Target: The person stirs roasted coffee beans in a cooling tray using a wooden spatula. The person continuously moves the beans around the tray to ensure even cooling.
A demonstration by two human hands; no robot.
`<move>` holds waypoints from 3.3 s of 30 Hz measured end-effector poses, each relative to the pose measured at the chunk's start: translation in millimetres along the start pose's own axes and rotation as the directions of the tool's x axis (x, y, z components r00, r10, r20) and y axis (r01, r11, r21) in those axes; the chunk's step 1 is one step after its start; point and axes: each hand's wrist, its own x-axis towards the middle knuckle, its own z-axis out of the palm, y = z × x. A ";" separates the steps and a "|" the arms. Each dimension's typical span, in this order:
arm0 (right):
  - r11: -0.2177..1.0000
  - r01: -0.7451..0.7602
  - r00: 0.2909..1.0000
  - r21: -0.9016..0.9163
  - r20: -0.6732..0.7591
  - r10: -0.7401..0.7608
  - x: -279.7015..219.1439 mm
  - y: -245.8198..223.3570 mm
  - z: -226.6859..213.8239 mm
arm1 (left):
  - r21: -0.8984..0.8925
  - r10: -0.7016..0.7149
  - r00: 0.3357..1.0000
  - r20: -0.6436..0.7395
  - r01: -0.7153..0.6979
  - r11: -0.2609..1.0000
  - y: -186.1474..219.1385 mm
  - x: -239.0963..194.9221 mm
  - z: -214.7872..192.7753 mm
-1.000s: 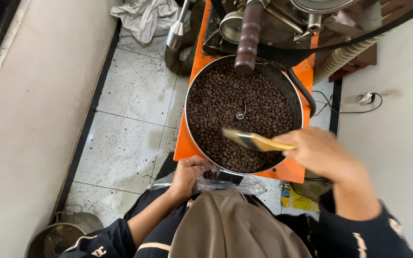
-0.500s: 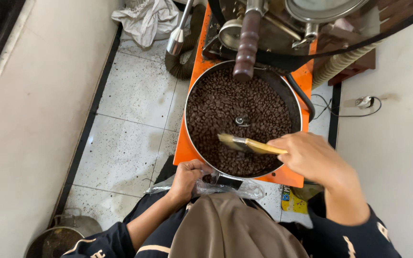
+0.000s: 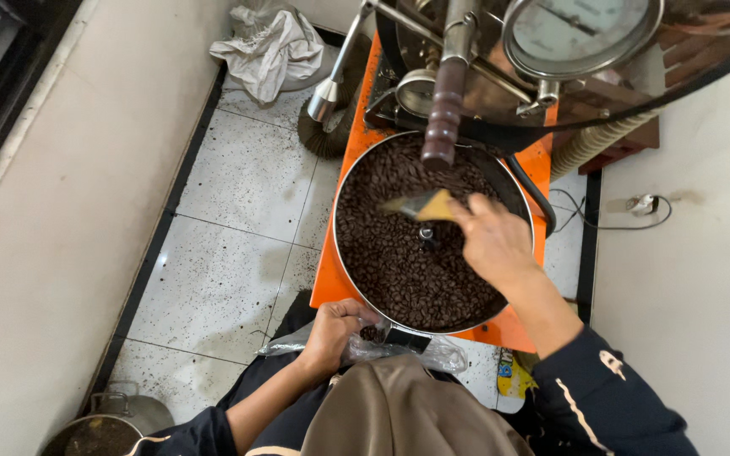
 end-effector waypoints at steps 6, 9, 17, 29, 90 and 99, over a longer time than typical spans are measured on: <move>0.917 -0.397 0.782 -0.035 0.510 0.358 -18.8 19.9 -76.8 | 0.033 0.064 0.993 0.097 -0.068 0.997 0.3 -1.1 -2.8; 0.844 -0.535 0.742 0.032 0.495 0.452 -32.3 32.9 -103.7 | -0.008 0.039 0.996 0.086 -0.039 0.999 6.0 -3.7 0.0; 0.925 -0.369 0.777 -0.092 0.516 0.361 -74.0 -0.6 -57.0 | -0.045 -0.070 0.997 0.042 0.072 0.996 13.3 -8.5 1.7; 0.940 -0.299 0.912 0.161 0.339 0.232 -51.8 -36.8 -108.0 | -0.039 -0.077 0.997 0.020 0.078 0.996 18.5 -8.8 3.4; 0.861 -0.494 0.702 0.121 0.640 0.313 -119.9 -24.2 -109.0 | 0.020 0.020 0.999 -0.033 -0.019 1.000 4.4 -9.6 1.0; 0.749 -0.389 0.906 0.536 0.368 0.208 -74.8 -63.0 -16.3 | -0.063 -0.028 0.996 -0.079 0.023 0.998 8.3 -15.9 7.5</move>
